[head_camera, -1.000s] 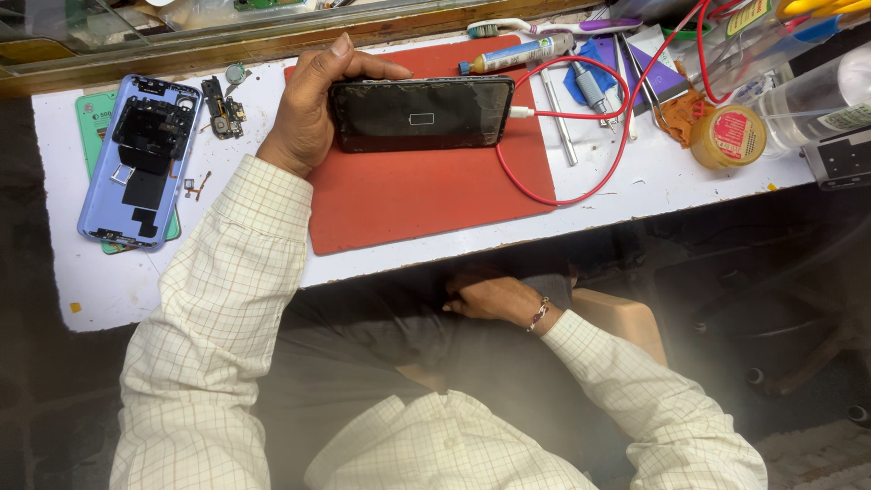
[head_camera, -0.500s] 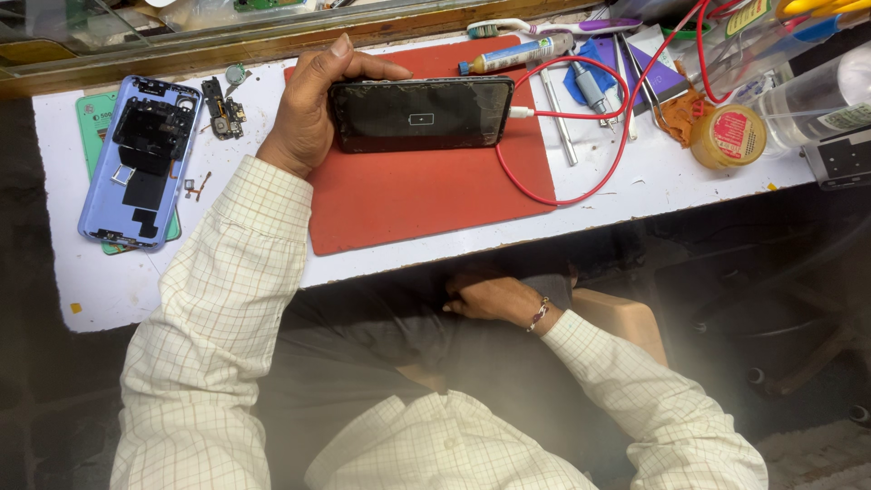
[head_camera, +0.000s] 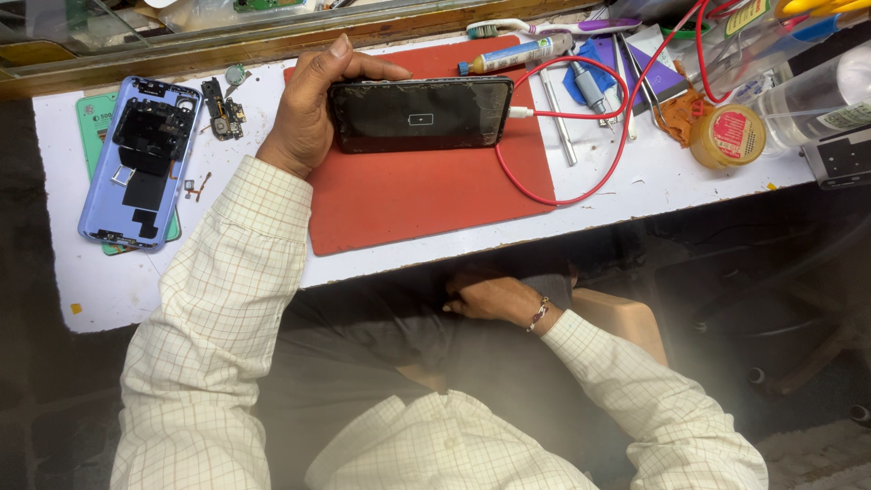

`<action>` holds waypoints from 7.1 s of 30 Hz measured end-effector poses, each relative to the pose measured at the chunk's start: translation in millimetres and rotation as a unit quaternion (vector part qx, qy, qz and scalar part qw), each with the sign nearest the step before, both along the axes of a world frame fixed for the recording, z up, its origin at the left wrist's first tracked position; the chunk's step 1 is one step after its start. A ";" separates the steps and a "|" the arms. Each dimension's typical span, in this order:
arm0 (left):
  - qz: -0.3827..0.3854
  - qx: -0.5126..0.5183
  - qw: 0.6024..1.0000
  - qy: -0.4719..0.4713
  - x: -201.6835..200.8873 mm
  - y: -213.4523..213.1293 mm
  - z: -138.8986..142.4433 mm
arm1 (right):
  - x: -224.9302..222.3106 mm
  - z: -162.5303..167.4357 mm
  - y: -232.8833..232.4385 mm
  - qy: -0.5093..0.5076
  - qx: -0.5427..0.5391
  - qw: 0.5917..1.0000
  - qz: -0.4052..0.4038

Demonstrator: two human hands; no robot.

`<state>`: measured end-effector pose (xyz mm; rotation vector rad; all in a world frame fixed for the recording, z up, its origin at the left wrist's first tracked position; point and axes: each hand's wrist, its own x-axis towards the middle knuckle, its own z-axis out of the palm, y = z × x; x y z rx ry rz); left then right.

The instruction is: The person works on a disassembled smartphone on a red mat, using a metal pry tool to lift and press the battery inside the phone body. They then connect a red charging cable to the phone, hold it while the screen shows a charging indicator, and press the screen assembly back onto the body.

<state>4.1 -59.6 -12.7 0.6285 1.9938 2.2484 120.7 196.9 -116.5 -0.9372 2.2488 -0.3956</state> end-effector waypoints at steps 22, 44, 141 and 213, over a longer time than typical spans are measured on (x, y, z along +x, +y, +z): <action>0.000 0.001 1.000 0.000 0.0 0.8 0.8 | -0.9 1.4 -0.8 -0.006 0.004 1.000 0.002; 0.000 -0.005 1.000 0.006 -0.1 0.6 0.6 | 0.0 0.7 0.0 -0.014 0.014 1.000 -0.014; -0.003 0.003 1.000 0.001 1.3 0.9 1.2 | -0.1 1.9 -1.3 -0.031 0.034 0.999 -0.017; 0.001 -0.004 1.000 0.007 1.2 0.8 1.2 | 0.4 -0.5 -1.6 0.000 0.017 1.000 0.007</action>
